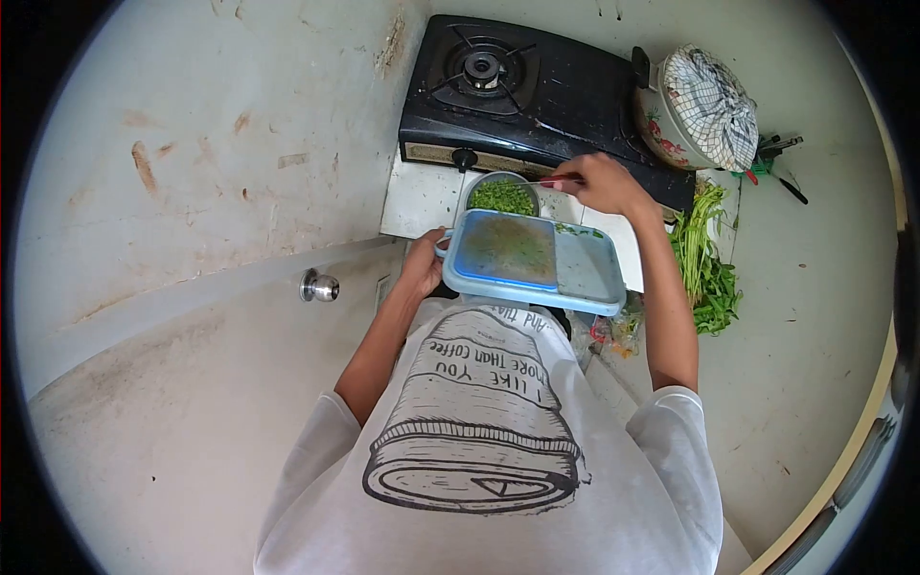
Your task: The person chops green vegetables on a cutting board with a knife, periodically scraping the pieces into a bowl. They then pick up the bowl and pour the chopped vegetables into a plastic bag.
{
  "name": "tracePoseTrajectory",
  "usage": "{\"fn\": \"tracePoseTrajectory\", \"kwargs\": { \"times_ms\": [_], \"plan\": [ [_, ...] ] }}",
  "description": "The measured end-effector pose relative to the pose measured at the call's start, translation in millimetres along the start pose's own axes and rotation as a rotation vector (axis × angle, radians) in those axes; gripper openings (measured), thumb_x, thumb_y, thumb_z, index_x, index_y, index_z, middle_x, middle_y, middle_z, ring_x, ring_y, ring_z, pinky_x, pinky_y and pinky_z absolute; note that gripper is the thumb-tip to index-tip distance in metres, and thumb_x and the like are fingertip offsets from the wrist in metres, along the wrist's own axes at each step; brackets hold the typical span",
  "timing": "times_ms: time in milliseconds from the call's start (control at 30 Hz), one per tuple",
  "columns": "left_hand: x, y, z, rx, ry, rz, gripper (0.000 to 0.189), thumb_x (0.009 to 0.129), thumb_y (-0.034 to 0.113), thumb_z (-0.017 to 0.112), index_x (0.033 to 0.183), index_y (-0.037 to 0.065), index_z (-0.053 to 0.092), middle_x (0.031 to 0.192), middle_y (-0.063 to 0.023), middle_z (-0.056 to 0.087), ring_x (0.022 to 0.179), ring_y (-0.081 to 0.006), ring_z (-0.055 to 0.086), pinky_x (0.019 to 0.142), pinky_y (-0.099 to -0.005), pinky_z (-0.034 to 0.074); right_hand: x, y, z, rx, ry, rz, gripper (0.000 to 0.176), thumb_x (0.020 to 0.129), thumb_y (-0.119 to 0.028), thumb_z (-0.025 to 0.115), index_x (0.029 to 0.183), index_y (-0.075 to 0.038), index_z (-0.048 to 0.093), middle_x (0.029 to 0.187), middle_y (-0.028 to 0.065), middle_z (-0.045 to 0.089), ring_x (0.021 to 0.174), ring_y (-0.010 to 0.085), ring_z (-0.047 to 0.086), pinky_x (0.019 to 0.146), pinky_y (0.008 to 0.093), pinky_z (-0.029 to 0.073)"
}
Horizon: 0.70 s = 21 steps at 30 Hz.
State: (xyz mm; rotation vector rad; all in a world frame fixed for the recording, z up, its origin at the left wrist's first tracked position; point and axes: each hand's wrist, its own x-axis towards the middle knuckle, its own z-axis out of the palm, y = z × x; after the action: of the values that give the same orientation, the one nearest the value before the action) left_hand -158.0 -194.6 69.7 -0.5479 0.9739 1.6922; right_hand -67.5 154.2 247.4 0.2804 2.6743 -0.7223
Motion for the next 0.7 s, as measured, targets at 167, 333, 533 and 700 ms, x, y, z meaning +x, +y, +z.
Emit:
{"fn": "tracePoseTrajectory", "kwargs": {
  "times_ms": [167, 333, 533, 700],
  "plan": [
    [-13, 12, -6, 0.073, 0.06, 0.065, 0.023, 0.109, 0.018, 0.049, 0.115, -0.001, 0.06, 0.1, -0.0143, 0.071, 0.081, -0.0184, 0.069, 0.07, -0.0329, 0.061, -48, 45, -15, 0.193, 0.01, 0.101, 0.033, 0.097, -0.032, 0.071, 0.118, -0.007, 0.078, 0.104, 0.0192, 0.078, 0.097, 0.0329, 0.075, 0.089, 0.0412, 0.056],
    [-17, 28, -28, 0.135, 0.068, 0.123, 0.03, 0.11, 0.019, 0.049, 0.12, -0.006, 0.061, 0.097, -0.0147, 0.069, 0.081, -0.0192, 0.071, 0.073, -0.033, 0.064, -82, 76, -23, 0.168, -0.055, 0.259, 0.031, 0.095, -0.03, 0.073, 0.117, -0.008, 0.079, 0.103, 0.0192, 0.078, 0.096, 0.0317, 0.076, 0.089, 0.0403, 0.057],
    [-31, 35, -30, 0.158, 0.198, 0.289, 0.028, 0.11, 0.016, 0.047, 0.118, -0.005, 0.063, 0.092, -0.0127, 0.071, 0.068, -0.0137, 0.066, 0.055, -0.0278, 0.057, -87, 97, -14, 0.193, -0.031, 0.076, 0.028, 0.093, -0.023, 0.076, 0.113, -0.004, 0.079, 0.097, 0.0165, 0.078, 0.077, 0.0225, 0.071, 0.074, 0.0342, 0.055],
    [-49, 33, 3, 0.065, 0.358, 0.345, 0.028, 0.111, 0.014, 0.046, 0.122, -0.006, 0.063, 0.088, -0.0085, 0.068, 0.068, -0.0116, 0.064, 0.057, -0.0263, 0.057, -81, 73, -33, 0.376, -0.177, -0.065, 0.027, 0.093, -0.021, 0.077, 0.113, -0.003, 0.079, 0.1, 0.0149, 0.079, 0.083, 0.0232, 0.073, 0.08, 0.0331, 0.057]
  ]
}}
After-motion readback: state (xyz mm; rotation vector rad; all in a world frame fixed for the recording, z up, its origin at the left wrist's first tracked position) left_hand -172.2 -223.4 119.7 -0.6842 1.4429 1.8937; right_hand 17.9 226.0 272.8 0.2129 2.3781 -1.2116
